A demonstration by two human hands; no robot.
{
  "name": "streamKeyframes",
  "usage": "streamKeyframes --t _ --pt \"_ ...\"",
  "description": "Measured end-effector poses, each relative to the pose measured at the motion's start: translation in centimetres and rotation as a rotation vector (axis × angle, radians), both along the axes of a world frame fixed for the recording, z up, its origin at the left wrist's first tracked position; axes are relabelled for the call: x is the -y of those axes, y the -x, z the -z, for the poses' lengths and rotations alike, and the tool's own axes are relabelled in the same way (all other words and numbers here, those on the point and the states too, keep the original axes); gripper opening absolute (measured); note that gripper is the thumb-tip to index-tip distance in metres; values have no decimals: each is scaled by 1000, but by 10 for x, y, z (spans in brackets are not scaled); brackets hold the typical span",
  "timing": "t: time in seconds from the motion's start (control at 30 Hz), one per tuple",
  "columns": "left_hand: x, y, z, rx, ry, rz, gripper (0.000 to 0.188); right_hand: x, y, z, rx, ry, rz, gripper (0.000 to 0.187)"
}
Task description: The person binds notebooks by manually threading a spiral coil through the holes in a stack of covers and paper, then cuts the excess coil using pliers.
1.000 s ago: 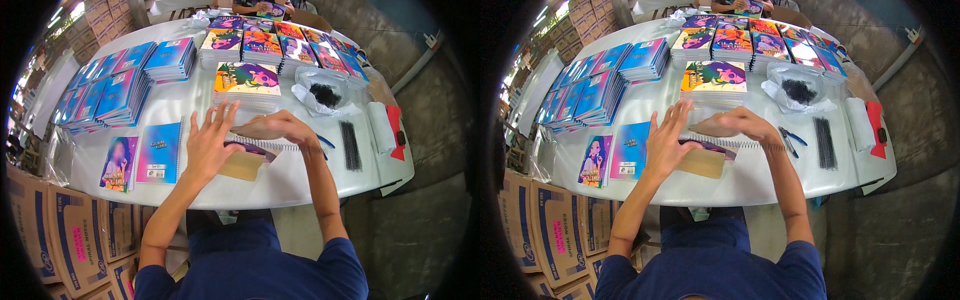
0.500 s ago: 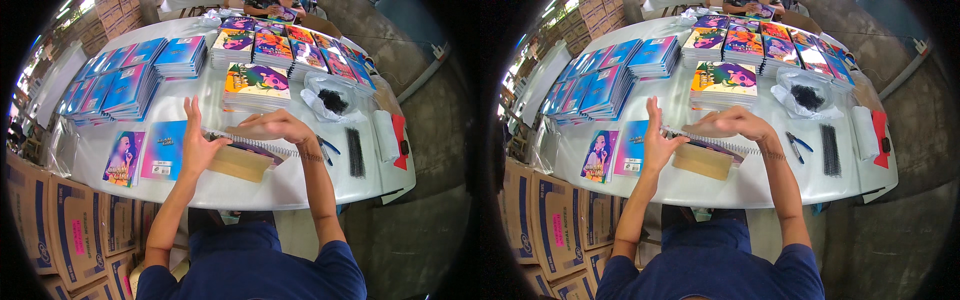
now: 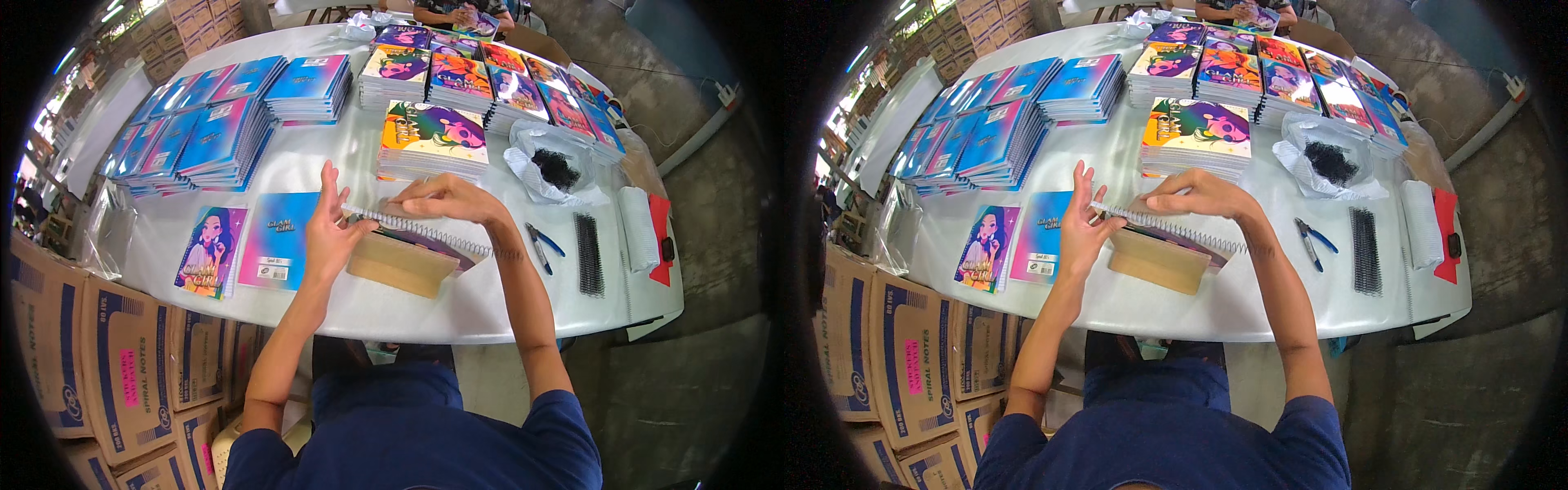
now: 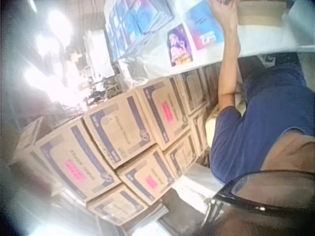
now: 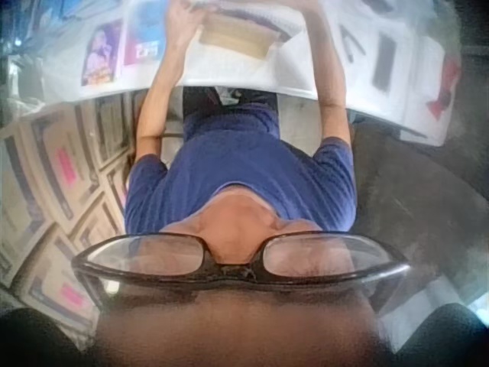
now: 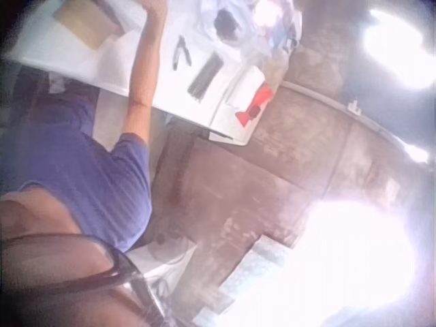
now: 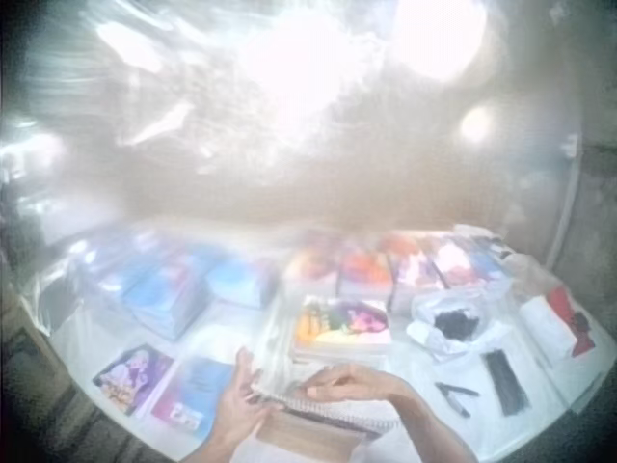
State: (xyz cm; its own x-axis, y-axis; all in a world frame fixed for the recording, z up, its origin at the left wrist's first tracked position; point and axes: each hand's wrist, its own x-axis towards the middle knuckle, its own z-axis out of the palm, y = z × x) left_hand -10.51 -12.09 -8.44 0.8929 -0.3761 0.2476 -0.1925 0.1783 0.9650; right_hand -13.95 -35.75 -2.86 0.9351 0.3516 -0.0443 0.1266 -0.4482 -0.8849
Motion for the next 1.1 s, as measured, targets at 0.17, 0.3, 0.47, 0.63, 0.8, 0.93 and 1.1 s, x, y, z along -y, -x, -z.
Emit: streamKeyframes --t 0.17,0.3,0.47,0.63,0.8,0.93,1.1 --pt "-5 -3 1 -63 74 29 106 2 -2 2 -6 -352 -36 57" --pt "-5 -1 -7 -93 82 28 104 -2 -6 5 -66 -360 28 54" --pt "-8 -2 -9 -125 64 12 105 -14 -12 -8 -10 -67 41 53" --pt "-13 -7 -3 -117 29 66 98 -12 -12 1 12 -18 72 53" --pt "-19 -31 2 61 -86 362 70 15 22 1 -61 18 242 44" --pt "-3 -34 -21 51 -44 492 62 59 61 58 111 356 337 41" --pt "-28 -28 -118 404 31 94 47 73 114 89 459 754 601 64"
